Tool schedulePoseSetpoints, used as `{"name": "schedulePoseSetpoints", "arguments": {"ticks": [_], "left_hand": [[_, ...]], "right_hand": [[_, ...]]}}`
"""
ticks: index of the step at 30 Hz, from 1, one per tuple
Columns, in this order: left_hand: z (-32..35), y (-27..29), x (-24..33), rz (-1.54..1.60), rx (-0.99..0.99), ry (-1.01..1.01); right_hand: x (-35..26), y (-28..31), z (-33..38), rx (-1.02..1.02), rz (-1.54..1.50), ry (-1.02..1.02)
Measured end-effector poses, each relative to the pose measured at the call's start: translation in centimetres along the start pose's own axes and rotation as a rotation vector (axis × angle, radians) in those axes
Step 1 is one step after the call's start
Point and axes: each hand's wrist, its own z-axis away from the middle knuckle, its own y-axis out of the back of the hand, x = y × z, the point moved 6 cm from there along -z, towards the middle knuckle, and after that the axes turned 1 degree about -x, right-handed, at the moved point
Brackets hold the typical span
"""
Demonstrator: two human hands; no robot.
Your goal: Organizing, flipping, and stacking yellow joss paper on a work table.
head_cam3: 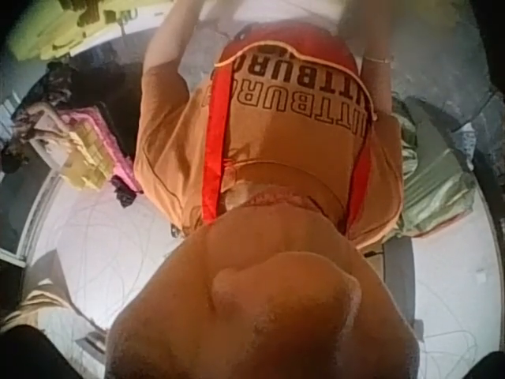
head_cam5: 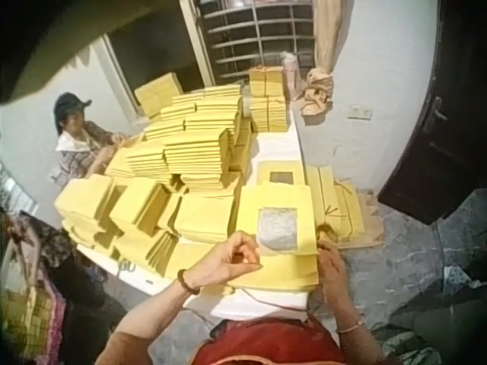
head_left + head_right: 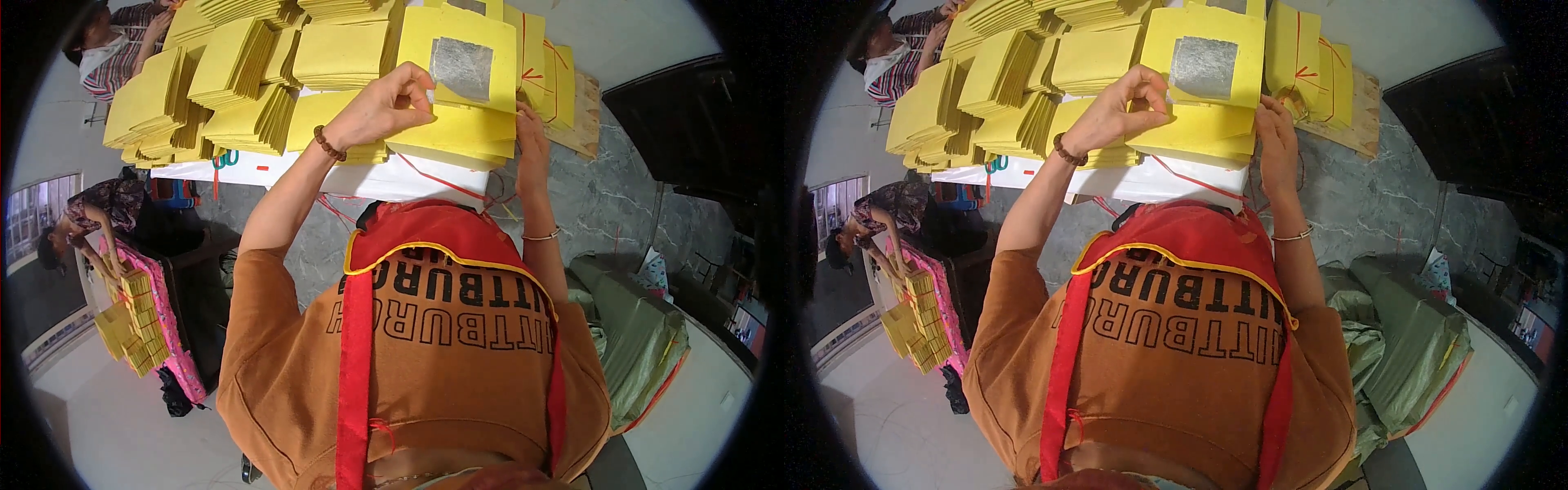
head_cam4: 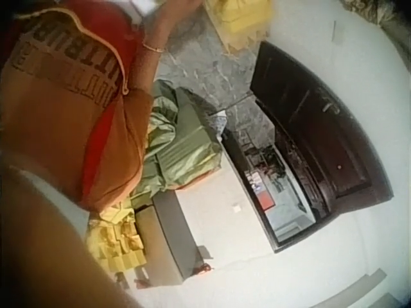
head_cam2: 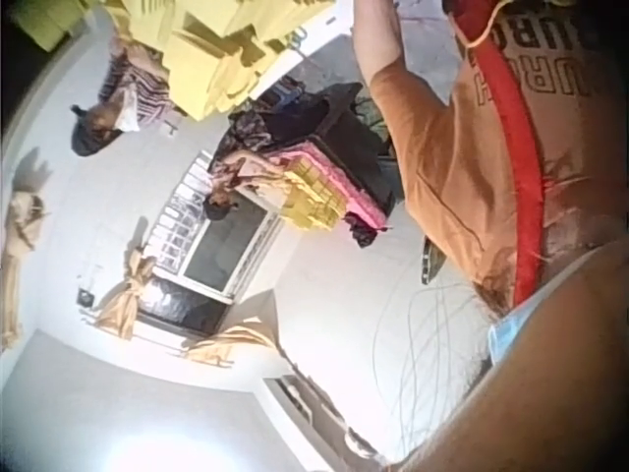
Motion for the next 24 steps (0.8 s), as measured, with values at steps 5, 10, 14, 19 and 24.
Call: {"name": "schedulePoseSetpoints", "arguments": {"ticks": [5, 10, 14, 19, 24], "left_hand": [[0.1, -0.4, 0.3, -0.038, 0.039, 0.023], [0.2, 0.2, -0.4, 0.07, 0.168, -0.049], [0.0, -0.5, 0.4, -0.05, 0.042, -0.024], [-0.4, -0.1, -0.1, -0.079, 0.173, 0.002], [0.0, 0.0, 0.0, -0.061, 0.147, 0.017]], "right_hand": [[-0.1, -0.1, 0.1, 0.003, 0.007, 0.011], [0.0, -0.1, 0.0, 0.008, 0.006, 0.001], [-0.3, -0.3, 0.2, 0.024, 0.0, -0.005], [-0.7, -0.4, 0.3, 0.022, 0.04, -0.003], [-0.6, -0.3, 0.4, 0.041, 0.047, -0.01]]}}
